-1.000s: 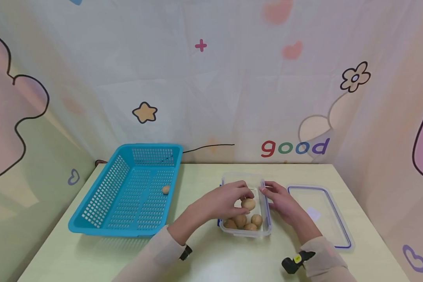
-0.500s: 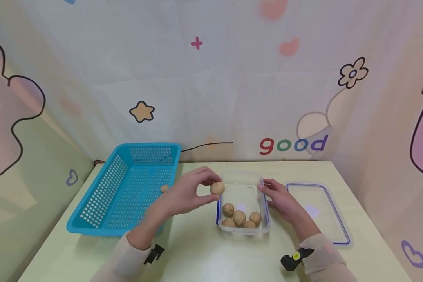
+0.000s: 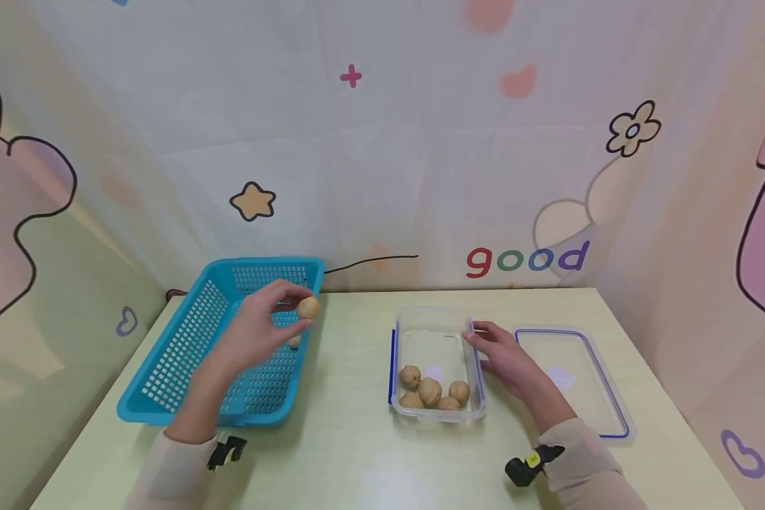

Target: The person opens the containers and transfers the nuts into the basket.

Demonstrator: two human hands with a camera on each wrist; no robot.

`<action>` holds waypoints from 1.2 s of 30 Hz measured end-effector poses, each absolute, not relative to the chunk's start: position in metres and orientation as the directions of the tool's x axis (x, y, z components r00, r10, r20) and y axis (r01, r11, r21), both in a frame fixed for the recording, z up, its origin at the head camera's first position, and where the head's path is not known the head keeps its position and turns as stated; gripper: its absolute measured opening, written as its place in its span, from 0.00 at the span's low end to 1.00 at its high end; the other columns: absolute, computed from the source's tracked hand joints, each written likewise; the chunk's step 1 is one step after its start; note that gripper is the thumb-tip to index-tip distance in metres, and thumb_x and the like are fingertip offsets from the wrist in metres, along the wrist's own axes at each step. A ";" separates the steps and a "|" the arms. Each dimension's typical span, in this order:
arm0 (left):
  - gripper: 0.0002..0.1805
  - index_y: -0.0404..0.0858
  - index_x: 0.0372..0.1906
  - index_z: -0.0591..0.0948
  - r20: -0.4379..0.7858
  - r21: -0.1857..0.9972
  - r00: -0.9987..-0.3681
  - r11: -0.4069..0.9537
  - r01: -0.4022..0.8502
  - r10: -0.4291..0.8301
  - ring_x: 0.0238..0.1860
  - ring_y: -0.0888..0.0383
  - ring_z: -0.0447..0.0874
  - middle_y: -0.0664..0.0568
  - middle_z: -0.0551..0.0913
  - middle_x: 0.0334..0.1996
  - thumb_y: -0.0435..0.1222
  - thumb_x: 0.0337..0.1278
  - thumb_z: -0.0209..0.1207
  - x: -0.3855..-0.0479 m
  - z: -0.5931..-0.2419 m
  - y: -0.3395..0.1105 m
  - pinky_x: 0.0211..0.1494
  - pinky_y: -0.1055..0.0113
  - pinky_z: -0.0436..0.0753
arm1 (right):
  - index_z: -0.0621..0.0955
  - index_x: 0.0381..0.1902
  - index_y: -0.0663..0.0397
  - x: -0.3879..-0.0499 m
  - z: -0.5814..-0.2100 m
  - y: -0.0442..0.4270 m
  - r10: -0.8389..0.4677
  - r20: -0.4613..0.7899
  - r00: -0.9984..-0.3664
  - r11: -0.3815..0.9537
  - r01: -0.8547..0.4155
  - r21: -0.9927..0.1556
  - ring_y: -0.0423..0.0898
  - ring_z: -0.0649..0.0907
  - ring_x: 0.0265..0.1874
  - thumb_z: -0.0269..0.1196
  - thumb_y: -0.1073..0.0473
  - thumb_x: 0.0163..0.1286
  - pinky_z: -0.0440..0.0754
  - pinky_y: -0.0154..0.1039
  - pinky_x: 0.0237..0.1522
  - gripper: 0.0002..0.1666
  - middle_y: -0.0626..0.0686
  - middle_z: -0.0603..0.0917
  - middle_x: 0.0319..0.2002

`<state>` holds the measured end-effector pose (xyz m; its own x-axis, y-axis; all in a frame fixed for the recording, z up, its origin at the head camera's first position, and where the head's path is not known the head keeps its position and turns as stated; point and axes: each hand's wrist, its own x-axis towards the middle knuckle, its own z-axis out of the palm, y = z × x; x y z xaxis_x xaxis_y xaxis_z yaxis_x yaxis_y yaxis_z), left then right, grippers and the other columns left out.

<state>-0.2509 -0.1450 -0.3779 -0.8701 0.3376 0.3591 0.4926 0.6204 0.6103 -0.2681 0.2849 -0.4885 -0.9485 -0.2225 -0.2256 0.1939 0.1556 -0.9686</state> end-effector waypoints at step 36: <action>0.25 0.33 0.67 0.78 0.046 0.604 -0.975 0.771 0.201 0.217 0.64 0.37 0.79 0.38 0.80 0.64 0.37 0.71 0.68 -0.279 -0.428 -0.205 0.62 0.41 0.82 | 0.52 0.83 0.65 -0.268 -0.491 0.282 -0.197 -0.232 -0.953 0.145 0.206 -0.968 0.67 0.60 0.79 0.56 0.46 0.85 0.59 0.65 0.78 0.44 0.71 0.52 0.81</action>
